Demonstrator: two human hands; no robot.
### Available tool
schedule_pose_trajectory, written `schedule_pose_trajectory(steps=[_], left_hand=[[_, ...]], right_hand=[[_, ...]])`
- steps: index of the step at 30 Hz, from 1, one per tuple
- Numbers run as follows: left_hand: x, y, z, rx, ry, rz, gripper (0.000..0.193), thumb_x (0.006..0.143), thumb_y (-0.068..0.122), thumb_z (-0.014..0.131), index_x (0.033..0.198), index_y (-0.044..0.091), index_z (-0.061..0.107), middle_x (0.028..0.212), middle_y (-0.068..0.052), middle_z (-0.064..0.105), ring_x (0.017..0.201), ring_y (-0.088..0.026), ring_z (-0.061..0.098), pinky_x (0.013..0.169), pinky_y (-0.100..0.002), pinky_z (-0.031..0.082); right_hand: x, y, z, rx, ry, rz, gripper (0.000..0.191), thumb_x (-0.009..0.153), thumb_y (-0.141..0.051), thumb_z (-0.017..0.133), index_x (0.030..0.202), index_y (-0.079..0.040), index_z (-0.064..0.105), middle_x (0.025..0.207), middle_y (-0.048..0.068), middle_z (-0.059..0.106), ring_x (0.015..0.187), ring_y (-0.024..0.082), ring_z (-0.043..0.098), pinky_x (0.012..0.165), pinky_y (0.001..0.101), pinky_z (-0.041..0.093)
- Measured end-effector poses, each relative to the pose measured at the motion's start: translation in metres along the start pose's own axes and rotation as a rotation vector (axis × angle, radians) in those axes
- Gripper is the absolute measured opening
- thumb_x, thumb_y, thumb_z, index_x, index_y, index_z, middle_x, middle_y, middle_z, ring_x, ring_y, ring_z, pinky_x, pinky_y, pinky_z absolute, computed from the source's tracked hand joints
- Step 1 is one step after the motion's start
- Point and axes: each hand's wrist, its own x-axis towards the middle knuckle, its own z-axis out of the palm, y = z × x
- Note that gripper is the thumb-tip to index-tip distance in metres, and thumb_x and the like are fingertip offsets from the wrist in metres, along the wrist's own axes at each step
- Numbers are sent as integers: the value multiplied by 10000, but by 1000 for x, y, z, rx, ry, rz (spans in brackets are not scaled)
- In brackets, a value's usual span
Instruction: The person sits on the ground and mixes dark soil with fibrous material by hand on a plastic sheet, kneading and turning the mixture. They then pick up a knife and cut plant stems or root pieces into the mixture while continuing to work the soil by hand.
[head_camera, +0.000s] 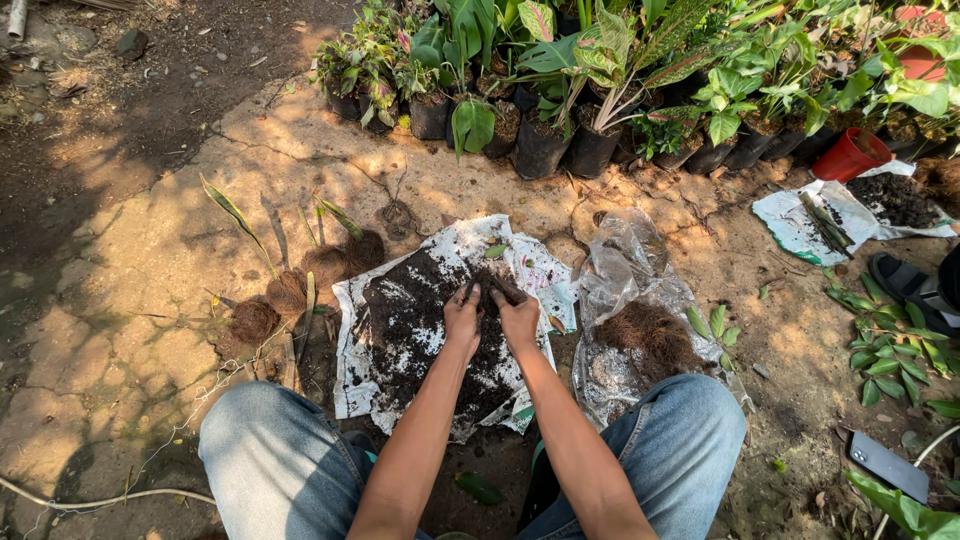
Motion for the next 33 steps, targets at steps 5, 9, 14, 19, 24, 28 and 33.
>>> schedule_pose_trajectory(steps=[5,9,14,19,24,28,33], left_hand=[[3,18,10,-117,-60,-34,283,985,159,681,1187,-37,652,1053,-129,711,865,-207,692,772,-350,599],[-1,30,15,-60,-71,67,311,914,101,737,1193,-8,655,1095,-100,721,932,-188,687,831,-324,580],[1,21,10,117,75,109,308,912,61,765,1190,-25,666,1074,-102,725,950,-191,668,871,-318,547],[2,3,2,153,144,136,311,913,18,742,1214,-31,683,1076,-92,732,947,-185,653,853,-309,537],[0,5,1,119,106,73,344,919,18,679,1261,33,650,1115,-94,719,975,-197,682,878,-335,578],[0,18,6,-148,120,-48,314,913,136,601,1221,107,654,1086,-87,698,970,-232,695,875,-378,618],[5,26,7,-214,185,-69,300,931,346,679,1119,114,648,1002,-82,675,899,-223,668,794,-385,598]], right_hand=[[8,-8,6,143,-117,-9,286,936,-45,697,1212,17,734,1073,102,783,919,160,713,851,286,562],[8,-11,11,244,-195,-58,342,914,6,689,1255,21,680,1174,96,750,1039,160,706,947,282,546],[-2,-6,17,167,-146,-82,358,875,45,714,1233,50,709,1168,133,767,1033,184,716,948,298,551],[-12,0,21,100,-58,-50,369,864,45,720,1232,21,695,1144,110,766,1020,165,721,940,285,548],[-21,0,26,41,4,-88,382,876,29,681,1256,-1,708,1138,100,772,1005,147,723,923,278,546],[-22,-7,28,148,-38,4,301,992,-49,621,1269,-3,731,1149,108,779,1010,157,712,937,280,537],[-21,-11,40,380,-6,103,299,944,0,670,1236,25,727,1161,168,762,988,199,709,918,310,560]])
